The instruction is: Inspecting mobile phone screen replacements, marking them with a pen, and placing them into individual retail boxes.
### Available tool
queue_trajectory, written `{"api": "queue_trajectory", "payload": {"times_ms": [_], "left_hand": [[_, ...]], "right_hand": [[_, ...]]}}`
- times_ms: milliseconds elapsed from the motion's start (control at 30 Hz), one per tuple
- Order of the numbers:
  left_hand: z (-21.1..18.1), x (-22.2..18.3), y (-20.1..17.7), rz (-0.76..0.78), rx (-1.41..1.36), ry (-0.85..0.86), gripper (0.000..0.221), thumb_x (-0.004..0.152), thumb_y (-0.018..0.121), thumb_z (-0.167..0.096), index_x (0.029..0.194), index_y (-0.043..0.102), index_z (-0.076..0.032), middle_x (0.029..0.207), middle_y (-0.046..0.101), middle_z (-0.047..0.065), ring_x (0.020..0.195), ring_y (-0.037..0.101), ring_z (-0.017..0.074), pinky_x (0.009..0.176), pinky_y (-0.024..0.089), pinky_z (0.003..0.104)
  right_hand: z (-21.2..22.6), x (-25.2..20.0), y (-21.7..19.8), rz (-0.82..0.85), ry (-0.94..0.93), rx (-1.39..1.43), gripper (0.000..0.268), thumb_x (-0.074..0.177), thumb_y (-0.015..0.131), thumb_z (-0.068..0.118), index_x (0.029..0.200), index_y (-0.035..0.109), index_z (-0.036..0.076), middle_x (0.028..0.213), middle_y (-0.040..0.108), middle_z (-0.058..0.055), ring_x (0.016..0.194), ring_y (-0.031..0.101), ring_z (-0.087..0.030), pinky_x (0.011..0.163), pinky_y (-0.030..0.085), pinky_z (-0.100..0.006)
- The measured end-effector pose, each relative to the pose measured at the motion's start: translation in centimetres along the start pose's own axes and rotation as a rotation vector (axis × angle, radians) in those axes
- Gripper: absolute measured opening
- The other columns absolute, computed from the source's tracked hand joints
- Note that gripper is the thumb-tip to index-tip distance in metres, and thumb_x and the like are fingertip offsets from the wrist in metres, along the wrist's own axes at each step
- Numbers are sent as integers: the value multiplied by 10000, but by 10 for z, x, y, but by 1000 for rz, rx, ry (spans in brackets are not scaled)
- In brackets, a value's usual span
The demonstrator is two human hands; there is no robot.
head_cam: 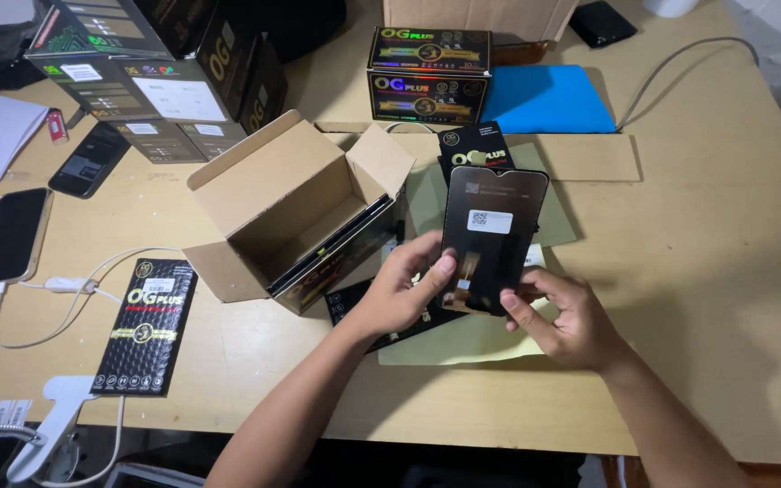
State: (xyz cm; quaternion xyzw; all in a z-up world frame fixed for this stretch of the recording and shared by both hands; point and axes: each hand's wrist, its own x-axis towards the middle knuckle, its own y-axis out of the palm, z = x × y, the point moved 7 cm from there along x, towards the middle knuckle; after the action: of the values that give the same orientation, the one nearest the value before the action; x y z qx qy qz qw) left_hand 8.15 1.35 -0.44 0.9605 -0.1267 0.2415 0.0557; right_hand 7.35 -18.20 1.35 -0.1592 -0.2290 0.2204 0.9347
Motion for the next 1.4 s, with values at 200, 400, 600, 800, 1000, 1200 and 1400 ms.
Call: {"api": "queue_trajectory", "payload": {"times_ms": [200,400,600,800,1000,1200,1400], "left_hand": [[-10,6,-15,-99,24,-71,292,1096,459,-220,882,609,-91,590,601,13,608,533,85,598,467,257],[15,4,-53,-331,-55,-141,308,1119,345,-284,1078,575,-83,633,564,44,443,565,108,369,508,235],[19,3,-65,-462,-46,-117,320,1121,367,-294,1021,579,-78,666,553,9,517,582,82,423,516,221],[-1,2,-45,-455,-20,-165,329,1113,359,-302,1044,593,-82,568,532,59,394,565,138,328,482,226],[17,1,-42,-409,121,-163,343,1112,365,-283,1051,622,-62,629,555,58,534,579,133,430,490,264],[-11,5,-27,-373,129,-142,333,1112,350,-254,1035,606,-56,637,553,52,572,561,128,466,521,276],[4,-1,-28,-350,179,-124,315,1119,353,-239,1027,596,-59,688,525,12,709,494,99,587,466,296]], "right_hand": [[22,19,9,127,84,-99,143,923,633,62,932,750,-19,685,776,-174,590,720,-247,602,604,-384],[14,22,18,548,497,-740,360,952,593,278,1202,712,48,1092,732,-203,1009,720,-392,852,586,-499],[-3,13,15,603,638,-813,412,949,581,209,1331,643,69,1298,666,-189,1200,675,-376,943,582,-485],[-73,-5,5,457,486,-840,403,917,569,179,1299,665,96,1272,643,-146,1203,655,-325,923,592,-405],[-73,13,26,152,356,-781,432,990,568,470,1274,678,164,1179,631,-101,1062,693,-301,832,598,-394],[-27,35,31,70,448,-781,347,987,642,294,1155,701,-3,1096,670,-232,1025,701,-375,841,598,-432],[-23,28,43,163,603,-942,363,809,799,-39,1147,684,-108,1210,650,-287,1166,665,-372,989,573,-418]]}}
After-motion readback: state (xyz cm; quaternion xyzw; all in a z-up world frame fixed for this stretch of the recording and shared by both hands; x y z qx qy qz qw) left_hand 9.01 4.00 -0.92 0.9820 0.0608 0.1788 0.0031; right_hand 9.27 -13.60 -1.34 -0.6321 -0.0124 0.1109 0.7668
